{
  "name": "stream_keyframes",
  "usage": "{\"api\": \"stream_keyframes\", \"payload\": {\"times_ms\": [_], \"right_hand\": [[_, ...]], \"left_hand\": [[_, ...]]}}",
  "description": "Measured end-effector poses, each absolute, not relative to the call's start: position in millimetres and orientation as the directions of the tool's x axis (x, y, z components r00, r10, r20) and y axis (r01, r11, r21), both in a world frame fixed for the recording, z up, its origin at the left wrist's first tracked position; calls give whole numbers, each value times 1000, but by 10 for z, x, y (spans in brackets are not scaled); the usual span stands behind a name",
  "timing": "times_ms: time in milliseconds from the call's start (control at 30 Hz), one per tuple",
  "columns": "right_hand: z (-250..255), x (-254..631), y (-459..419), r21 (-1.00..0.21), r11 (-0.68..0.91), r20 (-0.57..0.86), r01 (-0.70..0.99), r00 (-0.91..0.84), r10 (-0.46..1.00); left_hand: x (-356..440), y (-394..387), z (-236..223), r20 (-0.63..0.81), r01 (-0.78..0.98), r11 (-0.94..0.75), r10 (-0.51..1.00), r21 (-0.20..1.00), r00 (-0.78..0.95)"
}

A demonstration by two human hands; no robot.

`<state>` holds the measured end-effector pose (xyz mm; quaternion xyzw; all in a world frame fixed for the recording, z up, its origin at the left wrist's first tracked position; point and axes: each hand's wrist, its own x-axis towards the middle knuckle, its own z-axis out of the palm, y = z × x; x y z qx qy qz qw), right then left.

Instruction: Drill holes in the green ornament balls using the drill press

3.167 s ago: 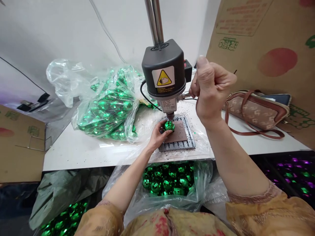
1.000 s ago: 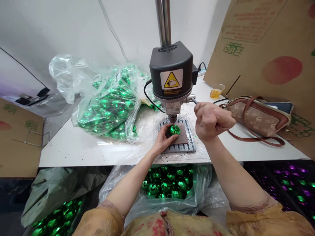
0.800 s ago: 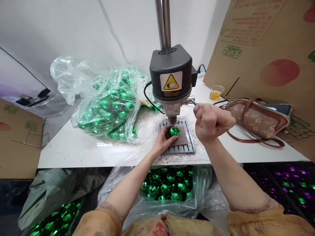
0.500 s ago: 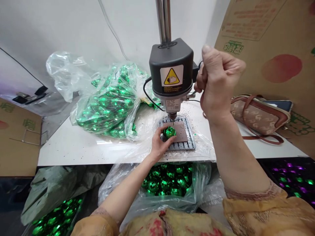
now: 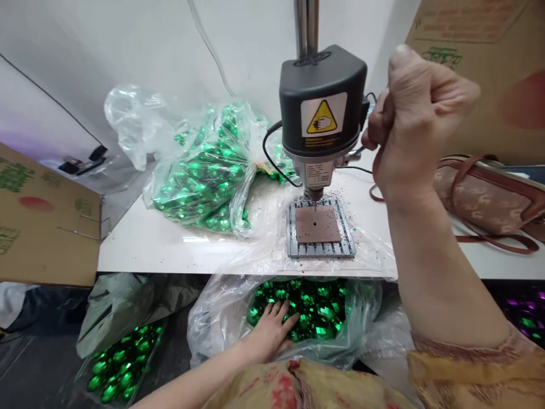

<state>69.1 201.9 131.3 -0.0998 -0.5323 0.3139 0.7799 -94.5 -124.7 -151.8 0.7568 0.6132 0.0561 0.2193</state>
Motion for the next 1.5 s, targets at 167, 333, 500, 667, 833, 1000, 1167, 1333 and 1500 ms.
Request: {"api": "stream_keyframes", "payload": {"times_ms": [167, 333, 500, 667, 833, 1000, 1167, 1333, 1500], "right_hand": [[1312, 692, 2002, -494, 772, 754, -400, 246, 610], [1310, 674, 1998, -474, 777, 751, -414, 270, 602], [1302, 689, 1941, -535, 753, 743, -383, 211, 636], [1303, 695, 1940, -524, 752, 745, -400, 213, 632], [1277, 695, 1947, -532, 731, 723, -428, 219, 655], [1267, 706, 1945, -539, 726, 731, -427, 191, 655], [1273, 715, 1958, -553, 731, 733, -399, 184, 655], [1269, 712, 1965, -550, 747, 742, -374, 191, 643], [1281, 698, 1950, -571, 766, 747, -297, 201, 634]], "left_hand": [[-1256, -639, -836, 530, 768, -569, 766, 295, 364], [-1920, 600, -174, 311, 976, -40, 950, 216, -30], [-2207, 1232, 20, -164, 961, 255, 949, -107, -270], [-2189, 1466, -50, -238, 924, 363, 893, -118, -382], [-2200, 1605, 73, -248, 917, 400, 887, -13, -390], [-2129, 1360, 196, -38, 819, 242, 965, 520, -261], [-1765, 1057, 142, -197, -265, 134, 954, 955, -228], [-1331, 937, 78, -231, -516, 117, 959, 848, -163], [-1090, 826, -57, -48, -317, -22, 976, 948, -212]]}}
